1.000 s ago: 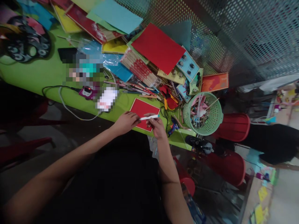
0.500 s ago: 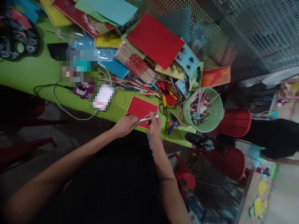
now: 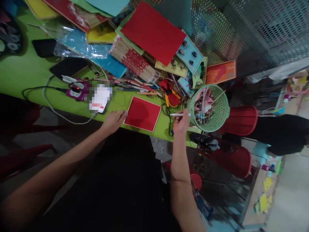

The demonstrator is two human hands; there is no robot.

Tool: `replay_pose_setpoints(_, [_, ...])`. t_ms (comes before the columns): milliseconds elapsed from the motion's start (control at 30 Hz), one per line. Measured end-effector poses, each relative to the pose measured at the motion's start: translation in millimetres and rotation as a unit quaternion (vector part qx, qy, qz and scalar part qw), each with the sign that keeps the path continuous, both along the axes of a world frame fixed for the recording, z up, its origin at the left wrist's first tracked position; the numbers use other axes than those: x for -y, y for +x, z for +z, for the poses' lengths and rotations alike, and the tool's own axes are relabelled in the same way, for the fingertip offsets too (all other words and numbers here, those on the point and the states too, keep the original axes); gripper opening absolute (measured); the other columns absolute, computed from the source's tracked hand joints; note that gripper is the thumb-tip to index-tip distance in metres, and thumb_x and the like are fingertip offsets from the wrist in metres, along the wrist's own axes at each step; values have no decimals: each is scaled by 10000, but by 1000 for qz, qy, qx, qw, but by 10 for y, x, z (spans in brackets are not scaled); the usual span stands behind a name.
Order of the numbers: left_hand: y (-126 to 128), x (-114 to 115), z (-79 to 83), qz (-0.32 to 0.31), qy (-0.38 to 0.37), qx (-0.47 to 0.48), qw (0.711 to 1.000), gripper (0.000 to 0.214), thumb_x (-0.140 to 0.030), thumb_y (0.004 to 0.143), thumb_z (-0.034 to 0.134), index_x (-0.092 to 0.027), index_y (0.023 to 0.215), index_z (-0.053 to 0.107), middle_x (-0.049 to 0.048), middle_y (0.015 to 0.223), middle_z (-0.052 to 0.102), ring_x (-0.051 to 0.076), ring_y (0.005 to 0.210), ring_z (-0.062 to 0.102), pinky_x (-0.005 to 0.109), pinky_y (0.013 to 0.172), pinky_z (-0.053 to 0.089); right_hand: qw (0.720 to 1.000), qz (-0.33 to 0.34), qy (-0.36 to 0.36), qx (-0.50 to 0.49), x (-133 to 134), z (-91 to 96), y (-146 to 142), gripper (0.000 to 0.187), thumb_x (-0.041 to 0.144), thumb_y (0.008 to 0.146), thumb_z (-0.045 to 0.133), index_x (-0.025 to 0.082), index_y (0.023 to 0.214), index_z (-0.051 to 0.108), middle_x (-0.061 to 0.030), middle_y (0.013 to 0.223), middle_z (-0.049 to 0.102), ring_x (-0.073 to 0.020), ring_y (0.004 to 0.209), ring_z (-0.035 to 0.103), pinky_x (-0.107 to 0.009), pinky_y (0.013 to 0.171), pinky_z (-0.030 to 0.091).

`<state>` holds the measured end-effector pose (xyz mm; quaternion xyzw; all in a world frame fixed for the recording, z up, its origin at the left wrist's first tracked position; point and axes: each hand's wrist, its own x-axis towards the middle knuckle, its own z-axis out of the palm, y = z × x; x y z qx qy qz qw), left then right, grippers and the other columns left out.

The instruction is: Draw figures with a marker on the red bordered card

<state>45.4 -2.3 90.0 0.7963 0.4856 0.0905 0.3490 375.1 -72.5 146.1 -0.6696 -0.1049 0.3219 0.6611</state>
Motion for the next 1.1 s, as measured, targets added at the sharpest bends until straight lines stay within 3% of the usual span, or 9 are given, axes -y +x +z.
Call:
replay_pose_setpoints(133, [63,-439,-203,89,12,-41,995,408,-365,1085,360,-172,1262,673,132,955,742,288,848,687,378,754,485,998,1,-18,-55,42,-360,-127,442,594,865,763,219,696,601,91,534,571,-68,478,495,-221,596,519])
replay_pose_setpoints(200, [116,-581,-267,112,18,-50,992,520,-308,1052,408,-148,1536,510,164,1093,753,302,945,697,396,815,511,997,11,-24,-73,53,-551,-257,436,587,836,791,210,703,617,83,543,591,-74,498,520,-228,613,526])
replay_pose_setpoints(267, [138,-600,-315,114,27,-52,992,667,-284,1018,461,-132,1658,348,197,1214,738,324,1054,692,427,893,530,996,18,-24,-82,62,-700,-355,440,595,821,803,205,716,628,78,555,602,-79,517,532,-228,603,512])
replay_pose_setpoints(333, [130,-498,-357,97,37,-48,993,677,-271,1004,476,-144,1660,365,215,1338,707,345,1186,667,469,994,528,996,28,-22,-87,63,-798,-412,446,609,828,796,202,735,640,73,567,603,-86,532,538,-229,574,481])
replay_pose_setpoints(433, [99,-227,-422,51,48,-33,997,558,-267,1029,430,-163,1568,524,190,1490,656,346,1345,618,527,1147,471,995,39,-18,-85,34,-876,-447,447,619,863,761,202,750,647,62,595,610,-95,553,546,-239,558,455])
replay_pose_setpoints(600, [74,67,-517,-13,64,-9,998,517,-252,1036,441,-178,1526,588,130,1601,590,301,1514,509,524,1282,351,997,39,-15,-68,-87,-928,-477,427,609,891,731,213,764,631,45,644,638,-106,568,543,-258,576,461])
replay_pose_setpoints(767, [45,7,-559,-15,83,-11,996,501,-278,1065,429,-202,1533,591,140,1560,627,317,1437,575,543,1200,410,998,44,-14,-36,-143,-886,-469,405,595,883,718,206,799,642,41,657,636,-114,578,545,-270,596,463])
replay_pose_setpoints(967, [-14,-86,-625,-27,100,-11,995,463,-313,1077,452,-263,1499,636,122,1543,644,307,1364,607,517,1139,440,998,39,7,41,-150,-706,-532,301,476,793,765,192,869,701,36,739,665,-105,645,581,-237,586,425])
replay_pose_setpoints(1100, [-48,-74,-672,-37,107,-18,993,428,-375,1088,465,-310,1453,679,106,1544,642,324,1359,599,514,1103,443,979,173,3,104,-278,-689,-815,214,411,871,705,215,956,728,4,851,734,-124,684,629,-264,653,504])
